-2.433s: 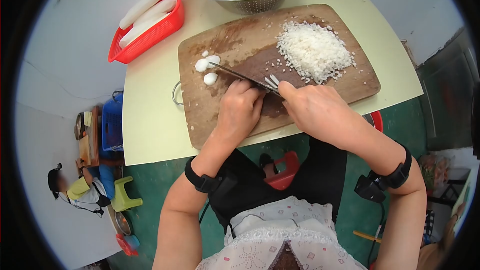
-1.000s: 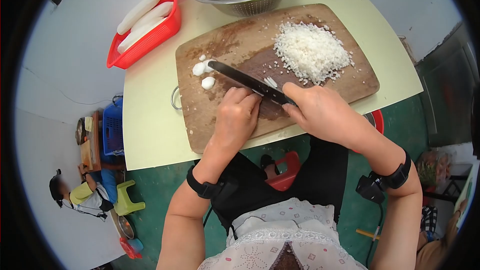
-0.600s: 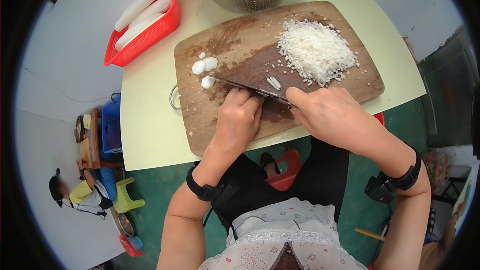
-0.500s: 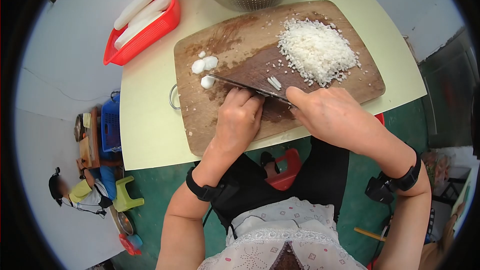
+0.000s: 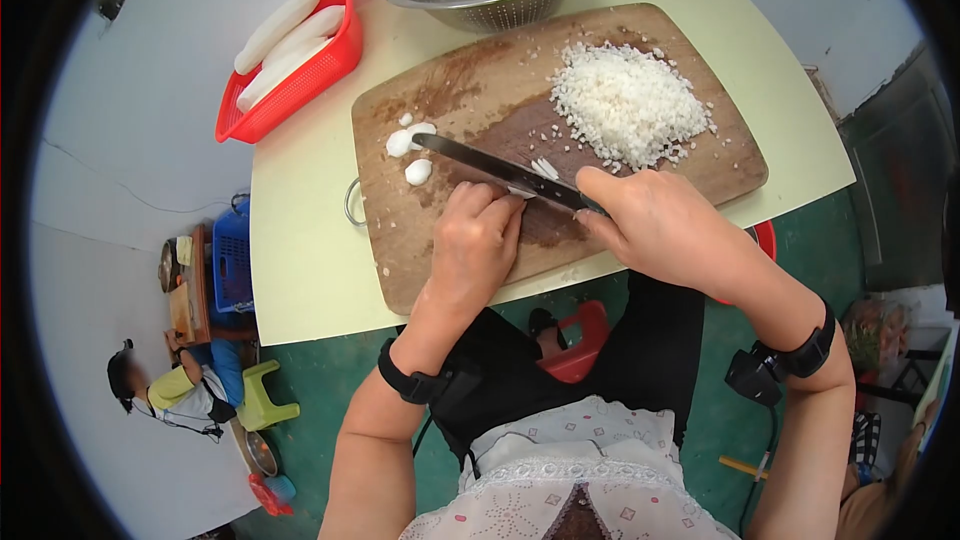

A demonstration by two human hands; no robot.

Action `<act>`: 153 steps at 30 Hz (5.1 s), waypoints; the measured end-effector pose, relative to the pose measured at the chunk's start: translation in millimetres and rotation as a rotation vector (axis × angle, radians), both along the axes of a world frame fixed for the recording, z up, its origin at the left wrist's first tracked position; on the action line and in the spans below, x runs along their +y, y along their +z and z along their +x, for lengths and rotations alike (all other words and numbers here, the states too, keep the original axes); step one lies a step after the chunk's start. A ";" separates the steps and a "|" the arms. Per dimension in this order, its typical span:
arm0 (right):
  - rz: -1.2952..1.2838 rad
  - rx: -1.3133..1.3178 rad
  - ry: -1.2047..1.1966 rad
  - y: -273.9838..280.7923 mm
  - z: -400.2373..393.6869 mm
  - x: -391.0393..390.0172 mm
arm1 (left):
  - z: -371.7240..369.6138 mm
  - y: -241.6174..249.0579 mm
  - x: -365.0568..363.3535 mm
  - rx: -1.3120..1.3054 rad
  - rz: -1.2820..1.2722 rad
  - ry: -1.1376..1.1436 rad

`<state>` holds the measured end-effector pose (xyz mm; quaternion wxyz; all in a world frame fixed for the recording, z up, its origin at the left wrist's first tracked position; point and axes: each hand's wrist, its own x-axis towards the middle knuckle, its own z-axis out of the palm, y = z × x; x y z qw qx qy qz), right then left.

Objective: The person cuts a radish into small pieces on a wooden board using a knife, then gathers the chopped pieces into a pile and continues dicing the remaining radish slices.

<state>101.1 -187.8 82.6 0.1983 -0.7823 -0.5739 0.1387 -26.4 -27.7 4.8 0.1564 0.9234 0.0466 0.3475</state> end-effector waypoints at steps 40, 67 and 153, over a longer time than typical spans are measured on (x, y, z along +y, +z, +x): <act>0.190 -0.113 -0.118 -13.2 -2.4 -7.7 | 7.2 3.3 2.5 -0.055 -0.083 0.014; 0.410 -0.680 0.027 -47.6 -25.4 -25.6 | 45.4 58.7 52.0 0.714 -0.337 -0.438; 0.285 -0.004 -0.177 -9.4 -31.3 -20.8 | 32.3 9.9 -5.7 0.123 -0.186 0.181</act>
